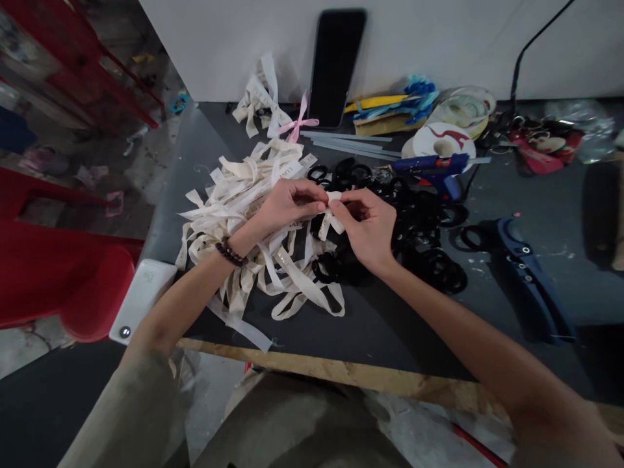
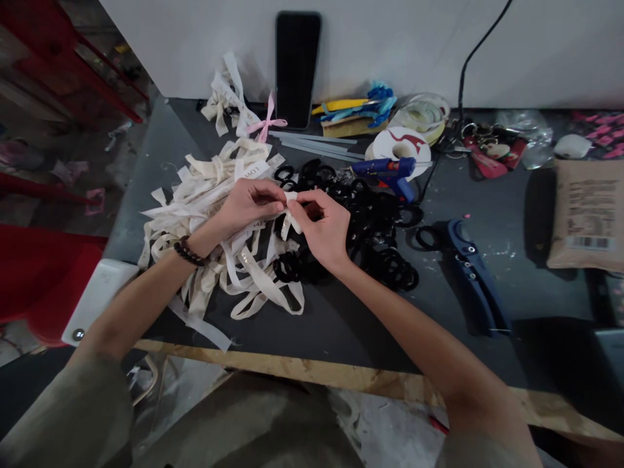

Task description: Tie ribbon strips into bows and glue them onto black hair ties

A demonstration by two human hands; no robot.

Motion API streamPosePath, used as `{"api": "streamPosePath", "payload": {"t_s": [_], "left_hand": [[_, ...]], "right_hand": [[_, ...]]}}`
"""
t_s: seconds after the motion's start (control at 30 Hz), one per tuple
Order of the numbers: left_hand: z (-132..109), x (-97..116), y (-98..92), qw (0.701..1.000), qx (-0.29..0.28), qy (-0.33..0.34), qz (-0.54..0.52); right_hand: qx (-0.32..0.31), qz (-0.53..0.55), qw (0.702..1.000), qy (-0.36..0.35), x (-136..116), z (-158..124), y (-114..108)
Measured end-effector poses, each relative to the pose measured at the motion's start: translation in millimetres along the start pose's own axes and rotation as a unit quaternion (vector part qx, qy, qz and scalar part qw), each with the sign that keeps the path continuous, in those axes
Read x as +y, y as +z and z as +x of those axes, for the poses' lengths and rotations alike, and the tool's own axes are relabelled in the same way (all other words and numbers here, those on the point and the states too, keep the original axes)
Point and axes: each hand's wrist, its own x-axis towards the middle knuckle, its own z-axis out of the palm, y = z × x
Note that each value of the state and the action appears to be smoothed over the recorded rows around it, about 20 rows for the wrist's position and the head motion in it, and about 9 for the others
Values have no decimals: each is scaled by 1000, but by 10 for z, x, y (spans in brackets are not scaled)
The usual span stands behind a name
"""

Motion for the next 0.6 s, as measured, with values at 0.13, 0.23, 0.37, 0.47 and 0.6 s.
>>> {"api": "streamPosePath", "payload": {"t_s": [0.13, 0.23, 0.37, 0.47, 0.6], "left_hand": [[13, -28, -4, 999, -5, -19, -47], [20, -48, 6, 998, 7, -13, -68], [19, -68, 17, 997, 20, -8, -76], [15, -75, 17, 997, 23, -4, -72], [18, -71, 18, 998, 12, -2, -55]], "right_hand": [[-9, 5, 1000, -13, 38, -2, -16], [-6, 12, 999, -31, 64, -5, -9], [5, 16, 999, -35, 74, -14, 10], [-2, 13, 1000, -26, 66, -18, 7], [-14, 11, 1000, -19, 46, -19, -13]]}}
